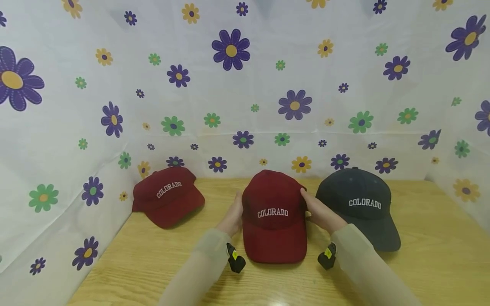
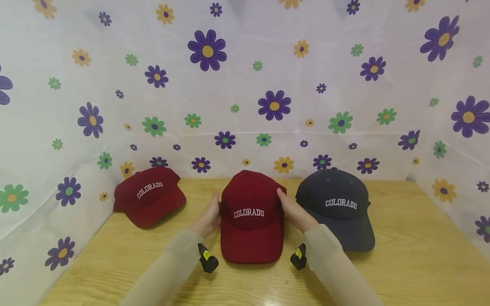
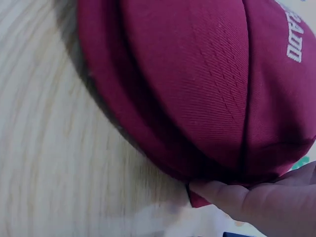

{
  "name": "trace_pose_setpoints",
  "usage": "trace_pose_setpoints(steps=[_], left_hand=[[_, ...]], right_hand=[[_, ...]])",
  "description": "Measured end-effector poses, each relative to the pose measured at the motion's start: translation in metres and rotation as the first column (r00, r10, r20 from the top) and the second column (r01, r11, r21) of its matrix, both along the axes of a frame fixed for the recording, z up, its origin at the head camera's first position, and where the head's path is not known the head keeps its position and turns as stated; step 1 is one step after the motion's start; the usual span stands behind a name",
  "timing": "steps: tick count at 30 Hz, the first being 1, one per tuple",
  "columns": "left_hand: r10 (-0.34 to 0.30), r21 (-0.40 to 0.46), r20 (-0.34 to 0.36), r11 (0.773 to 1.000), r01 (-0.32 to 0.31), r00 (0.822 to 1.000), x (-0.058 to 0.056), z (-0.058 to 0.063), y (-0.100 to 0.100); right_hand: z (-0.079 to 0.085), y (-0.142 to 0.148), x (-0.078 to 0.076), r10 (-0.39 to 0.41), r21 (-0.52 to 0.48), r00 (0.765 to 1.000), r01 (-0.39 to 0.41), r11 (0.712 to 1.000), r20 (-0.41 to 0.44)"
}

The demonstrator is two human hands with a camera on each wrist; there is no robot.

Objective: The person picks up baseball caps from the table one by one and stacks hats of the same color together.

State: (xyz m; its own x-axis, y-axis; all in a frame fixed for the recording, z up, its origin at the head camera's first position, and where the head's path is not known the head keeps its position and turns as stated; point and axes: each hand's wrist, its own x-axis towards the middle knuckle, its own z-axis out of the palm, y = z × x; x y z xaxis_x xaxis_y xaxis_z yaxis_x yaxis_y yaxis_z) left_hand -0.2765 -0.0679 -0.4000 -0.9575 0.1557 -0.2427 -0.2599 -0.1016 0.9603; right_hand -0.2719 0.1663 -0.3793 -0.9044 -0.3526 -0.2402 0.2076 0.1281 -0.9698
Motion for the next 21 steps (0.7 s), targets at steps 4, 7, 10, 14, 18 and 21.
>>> trace_pose_setpoints(steps=[4,7,10,14,18,21], left_hand=[[-0.05,0.091,0.012,0.995,0.049,0.999,-0.002,0.0,0.004],[-0.054,0.122,0.044,0.991,0.048,0.998,-0.001,0.0,0.005],[-0.05,0.101,0.026,0.994,0.047,0.998,0.0,-0.002,0.007],[-0.035,0.045,0.012,0.998,0.035,0.999,0.004,-0.005,0.005],[0.003,0.021,0.008,1.0,-0.003,1.0,0.006,-0.006,0.002],[0.009,-0.008,-0.014,1.0,-0.009,1.0,0.009,-0.005,-0.005]], right_hand=[[-0.003,0.001,-0.004,-0.031,-0.052,0.999,0.033,0.998,0.036],[-0.007,0.0,-0.004,-0.034,-0.082,0.997,0.039,0.996,0.065],[-0.009,-0.003,-0.002,-0.018,-0.09,0.997,0.025,0.996,0.076],[-0.012,-0.01,0.003,0.031,-0.101,0.997,-0.024,0.995,0.073],[-0.009,-0.01,0.008,0.056,-0.098,0.997,-0.052,0.994,0.045],[-0.007,-0.006,0.011,0.049,-0.083,0.998,-0.046,0.996,0.035]])
